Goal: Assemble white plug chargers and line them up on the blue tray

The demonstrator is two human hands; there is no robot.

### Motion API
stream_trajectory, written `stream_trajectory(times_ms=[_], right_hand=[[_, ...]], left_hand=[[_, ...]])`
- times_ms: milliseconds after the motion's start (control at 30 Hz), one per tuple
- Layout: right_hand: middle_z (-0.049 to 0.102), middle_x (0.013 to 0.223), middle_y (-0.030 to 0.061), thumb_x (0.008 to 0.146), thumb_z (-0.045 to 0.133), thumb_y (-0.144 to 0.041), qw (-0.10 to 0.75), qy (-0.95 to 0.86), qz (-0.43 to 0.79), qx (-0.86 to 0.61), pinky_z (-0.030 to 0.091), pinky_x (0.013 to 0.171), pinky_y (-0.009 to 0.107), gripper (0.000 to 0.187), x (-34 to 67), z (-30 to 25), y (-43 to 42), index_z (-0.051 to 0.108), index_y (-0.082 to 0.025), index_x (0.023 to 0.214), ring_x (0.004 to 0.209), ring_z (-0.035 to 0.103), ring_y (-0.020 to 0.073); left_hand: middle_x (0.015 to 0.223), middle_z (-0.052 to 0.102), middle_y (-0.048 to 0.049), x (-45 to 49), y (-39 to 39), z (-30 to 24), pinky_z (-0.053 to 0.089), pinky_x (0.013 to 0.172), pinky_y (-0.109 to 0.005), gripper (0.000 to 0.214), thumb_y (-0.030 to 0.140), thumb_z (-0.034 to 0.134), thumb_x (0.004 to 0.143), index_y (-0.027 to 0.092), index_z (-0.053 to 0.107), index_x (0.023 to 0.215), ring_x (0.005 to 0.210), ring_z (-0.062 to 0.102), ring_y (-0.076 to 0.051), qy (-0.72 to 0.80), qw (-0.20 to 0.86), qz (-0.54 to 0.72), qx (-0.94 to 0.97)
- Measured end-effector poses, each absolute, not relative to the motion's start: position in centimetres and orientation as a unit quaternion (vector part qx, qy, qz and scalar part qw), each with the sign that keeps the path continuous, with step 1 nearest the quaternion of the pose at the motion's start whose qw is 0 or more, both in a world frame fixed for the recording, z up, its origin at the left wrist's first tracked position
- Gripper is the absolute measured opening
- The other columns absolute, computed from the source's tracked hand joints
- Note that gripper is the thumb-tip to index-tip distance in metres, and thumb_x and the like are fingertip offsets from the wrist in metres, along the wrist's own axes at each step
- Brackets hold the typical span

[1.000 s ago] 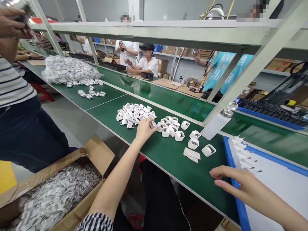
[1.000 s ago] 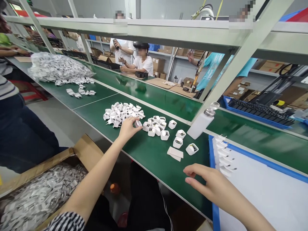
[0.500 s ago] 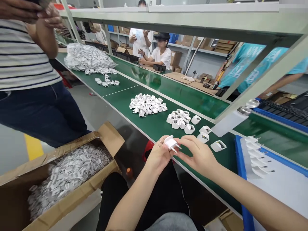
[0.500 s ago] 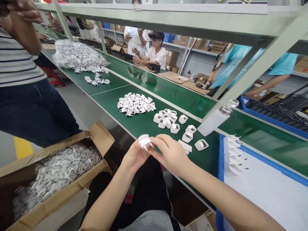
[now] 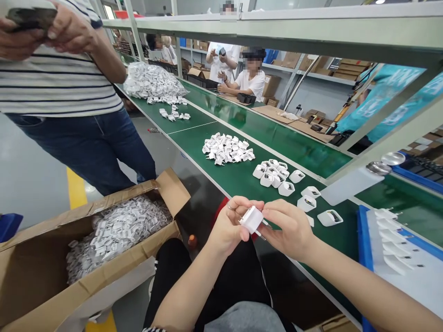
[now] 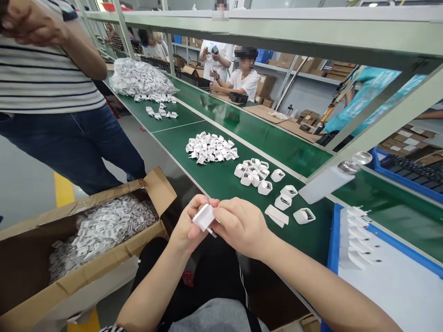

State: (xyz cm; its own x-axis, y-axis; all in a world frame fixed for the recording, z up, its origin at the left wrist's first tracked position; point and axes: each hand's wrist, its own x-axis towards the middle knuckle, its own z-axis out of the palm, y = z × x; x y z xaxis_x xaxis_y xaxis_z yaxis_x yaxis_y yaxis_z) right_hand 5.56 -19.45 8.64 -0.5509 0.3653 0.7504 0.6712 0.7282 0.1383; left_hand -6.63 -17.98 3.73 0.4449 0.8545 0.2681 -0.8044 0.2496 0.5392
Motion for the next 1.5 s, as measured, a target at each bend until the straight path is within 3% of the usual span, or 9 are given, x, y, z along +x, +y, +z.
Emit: stream_trajectory(times_ms=[167, 333, 467, 700, 867, 1100, 1233, 1333, 1500], right_hand=[[0.054, 0.067, 0.0023, 0.071, 0.053, -0.015, 0.384, -0.853, -0.218, -0.277, 0.043, 0.045, 0.022, 0.022, 5.3, 8.6, -19.7, 0.041, -0.017, 0.09, 0.055, 0.05, 0.0103], [0.052, 0.062, 0.0001, 0.069, 0.054, -0.01, 0.387, -0.854, -0.185, -0.294, 0.04, 0.044, 0.021, 0.016, 5.0, 9.0, -20.4, 0.049, -0.018, 0.082, 0.053, 0.049, 0.0095], [0.044, 0.053, -0.0057, 0.067, 0.058, -0.017, 0.467, -0.806, -0.012, -0.364, 0.038, 0.041, 0.019, 0.013, 4.6, 8.6, -21.1, 0.046, -0.02, 0.07, 0.046, 0.045, 0.0058], [0.035, 0.052, -0.0095, 0.067, 0.057, -0.015, 0.503, -0.758, 0.264, -0.321, 0.033, 0.034, 0.017, 0.021, 4.7, 8.1, -21.6, 0.039, -0.024, 0.072, 0.04, 0.037, 0.004], [0.037, 0.054, -0.0071, 0.072, 0.043, -0.013, 0.501, -0.787, 0.2, -0.298, 0.035, 0.036, 0.019, 0.012, 4.9, 8.5, -21.5, 0.041, -0.025, 0.072, 0.04, 0.038, 0.0055], [0.039, 0.057, -0.0054, 0.073, 0.04, -0.01, 0.48, -0.826, 0.094, -0.28, 0.037, 0.039, 0.018, 0.014, 5.1, 8.1, -21.3, 0.042, -0.023, 0.067, 0.045, 0.04, 0.0058], [0.052, 0.072, -0.0009, 0.073, 0.042, -0.009, 0.378, -0.877, 0.001, -0.297, 0.043, 0.051, 0.019, 0.014, 7.0, 8.7, -21.3, 0.048, -0.022, 0.073, 0.061, 0.05, 0.0083], [0.058, 0.083, 0.0027, 0.075, 0.04, -0.013, 0.258, -0.861, -0.066, -0.433, 0.045, 0.061, 0.024, 0.017, 10.9, 10.0, -21.3, 0.051, -0.022, 0.085, 0.074, 0.054, 0.013], [0.061, 0.077, 0.0037, 0.075, 0.04, -0.031, 0.085, -0.697, 0.017, -0.712, 0.046, 0.054, 0.026, 0.021, 16.9, 10.0, -21.6, 0.055, -0.019, 0.084, 0.064, 0.057, 0.0154]], left_hand=[[0.084, 0.063, 0.0045, -6.7, -18.2, 3.5, 0.045, 0.06, -0.015, 0.041, 0.027, 0.074, 0.04, 0.023, 0.056, 0.077, 0.07, 0.057, -0.008, -0.01, 0.775, 0.536, 0.335], [0.085, 0.062, 0.0036, -6.7, -18.4, 3.3, 0.047, 0.057, -0.016, 0.042, 0.026, 0.074, 0.041, 0.024, 0.056, 0.079, 0.073, 0.058, -0.01, -0.004, 0.746, 0.563, 0.356], [0.086, 0.061, 0.0034, -6.6, -18.6, 3.4, 0.049, 0.059, -0.018, 0.042, 0.023, 0.074, 0.042, 0.024, 0.055, 0.08, 0.068, 0.06, -0.011, -0.009, 0.722, 0.578, 0.38], [0.086, 0.06, 0.0001, -6.6, -19.2, 3.4, 0.051, 0.052, -0.022, 0.042, 0.023, 0.073, 0.044, 0.025, 0.053, 0.081, 0.066, 0.06, -0.015, -0.011, 0.698, 0.581, 0.418], [0.085, 0.06, 0.0, -6.4, -19.1, 3.3, 0.05, 0.049, -0.021, 0.041, 0.028, 0.073, 0.044, 0.025, 0.052, 0.079, 0.062, 0.06, -0.014, 0.01, 0.689, 0.58, 0.434], [0.084, 0.061, 0.0021, -6.2, -19.1, 3.3, 0.05, 0.05, -0.025, 0.041, 0.032, 0.072, 0.044, 0.027, 0.051, 0.079, 0.059, 0.06, -0.014, 0.021, 0.697, 0.571, 0.434], [0.08, 0.062, 0.0002, -6.4, -18.6, 2.8, 0.048, 0.053, -0.023, 0.048, 0.031, 0.075, 0.039, 0.025, 0.053, 0.081, 0.061, 0.058, -0.013, 0.118, 0.697, 0.575, 0.412], [0.077, 0.061, 0.0002, -6.7, -17.8, 1.5, 0.047, 0.06, -0.022, 0.047, 0.022, 0.075, 0.04, 0.023, 0.057, 0.084, 0.065, 0.057, -0.012, 0.201, 0.709, 0.562, 0.377], [0.078, 0.06, 0.0006, -6.4, -16.8, -1.2, 0.045, 0.062, -0.018, 0.034, 0.012, 0.071, 0.044, 0.018, 0.06, 0.076, 0.067, 0.056, -0.009, 0.317, 0.741, 0.5, 0.317]])
